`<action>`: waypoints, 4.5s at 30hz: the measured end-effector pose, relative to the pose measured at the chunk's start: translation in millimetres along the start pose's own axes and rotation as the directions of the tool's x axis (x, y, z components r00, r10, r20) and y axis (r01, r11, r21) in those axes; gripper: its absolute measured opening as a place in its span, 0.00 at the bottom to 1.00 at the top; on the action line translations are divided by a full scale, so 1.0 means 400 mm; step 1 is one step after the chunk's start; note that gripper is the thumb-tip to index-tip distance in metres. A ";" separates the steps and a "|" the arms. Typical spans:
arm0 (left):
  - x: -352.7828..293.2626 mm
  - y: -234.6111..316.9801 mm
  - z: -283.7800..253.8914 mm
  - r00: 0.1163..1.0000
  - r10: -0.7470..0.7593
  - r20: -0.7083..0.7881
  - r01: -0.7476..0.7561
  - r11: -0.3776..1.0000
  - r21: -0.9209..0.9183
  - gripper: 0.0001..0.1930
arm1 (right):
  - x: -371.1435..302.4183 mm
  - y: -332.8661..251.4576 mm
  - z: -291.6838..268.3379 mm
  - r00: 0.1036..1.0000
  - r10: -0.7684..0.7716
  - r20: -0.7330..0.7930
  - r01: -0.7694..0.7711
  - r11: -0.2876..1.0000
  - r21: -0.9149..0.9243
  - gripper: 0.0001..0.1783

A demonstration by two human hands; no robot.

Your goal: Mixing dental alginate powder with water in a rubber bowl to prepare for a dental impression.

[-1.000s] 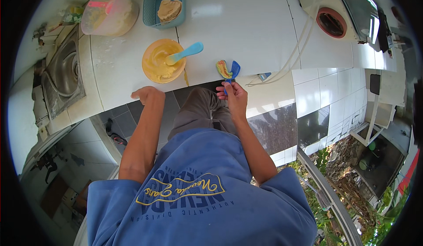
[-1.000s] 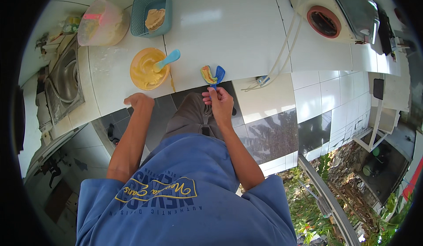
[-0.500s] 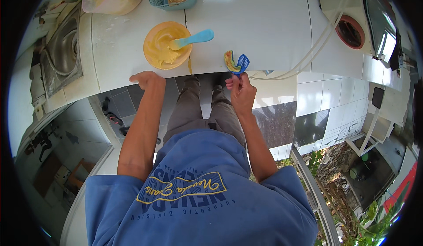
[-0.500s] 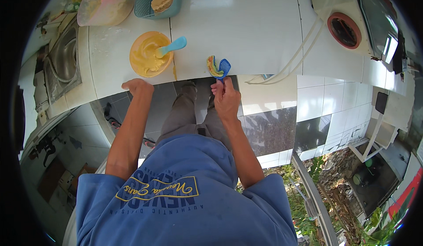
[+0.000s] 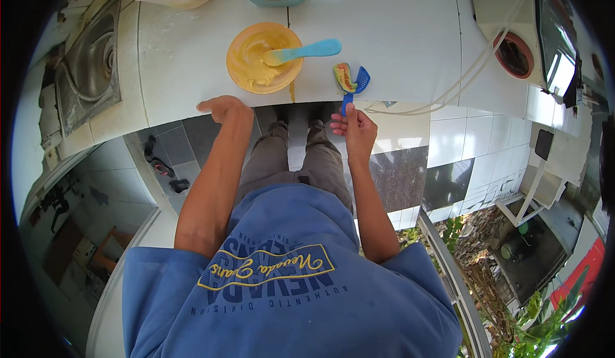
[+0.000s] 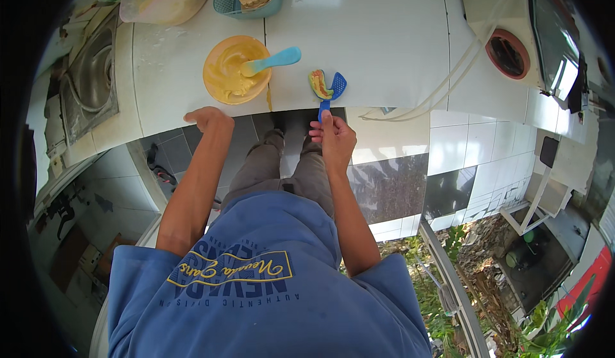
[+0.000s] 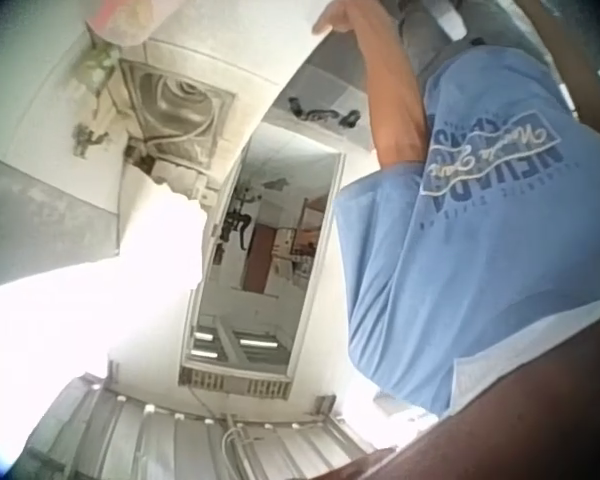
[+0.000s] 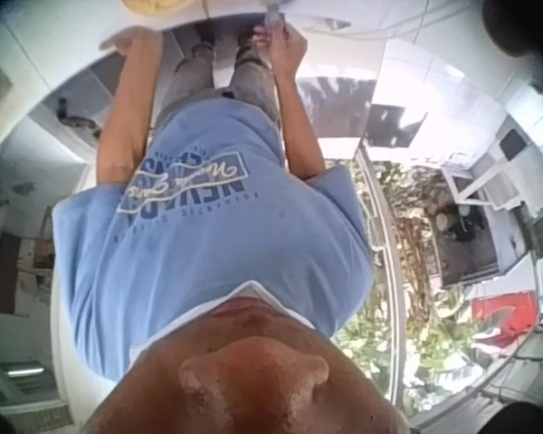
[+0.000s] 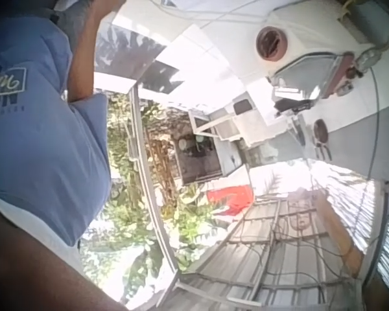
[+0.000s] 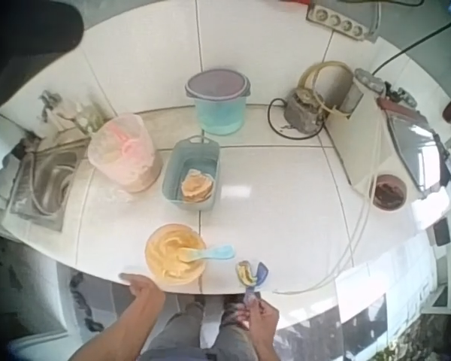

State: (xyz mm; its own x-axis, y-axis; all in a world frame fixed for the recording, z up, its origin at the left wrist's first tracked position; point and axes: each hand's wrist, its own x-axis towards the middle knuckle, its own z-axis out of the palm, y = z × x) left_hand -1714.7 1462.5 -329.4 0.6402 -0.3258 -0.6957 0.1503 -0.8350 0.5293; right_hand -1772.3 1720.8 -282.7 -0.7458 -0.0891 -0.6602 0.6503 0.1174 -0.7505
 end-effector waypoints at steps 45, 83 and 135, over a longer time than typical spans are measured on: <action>-0.253 0.079 -0.124 -0.099 -0.447 0.889 0.090 0.886 0.456 0.35 | -0.132 -0.266 0.056 0.920 -0.048 0.389 0.123 0.978 -0.168 0.13; -0.119 0.106 -0.168 -0.168 -0.520 0.838 0.314 0.777 0.545 0.29 | -0.098 -0.190 -0.099 0.573 -0.709 0.411 0.603 0.026 -0.797 0.06; -0.110 0.111 -0.172 0.056 -0.626 0.778 0.225 0.767 0.601 0.38 | 0.035 0.060 0.005 0.974 -0.169 0.153 0.141 0.974 0.179 0.14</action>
State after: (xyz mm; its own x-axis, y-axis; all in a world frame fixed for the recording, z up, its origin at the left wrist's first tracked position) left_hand -1684.4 1470.1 -241.8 -0.6444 0.1589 -0.7480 -0.1930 -0.9803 -0.0420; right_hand -1766.8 1720.2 -310.2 -0.8138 -0.2583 -0.5206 0.5542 -0.0756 -0.8289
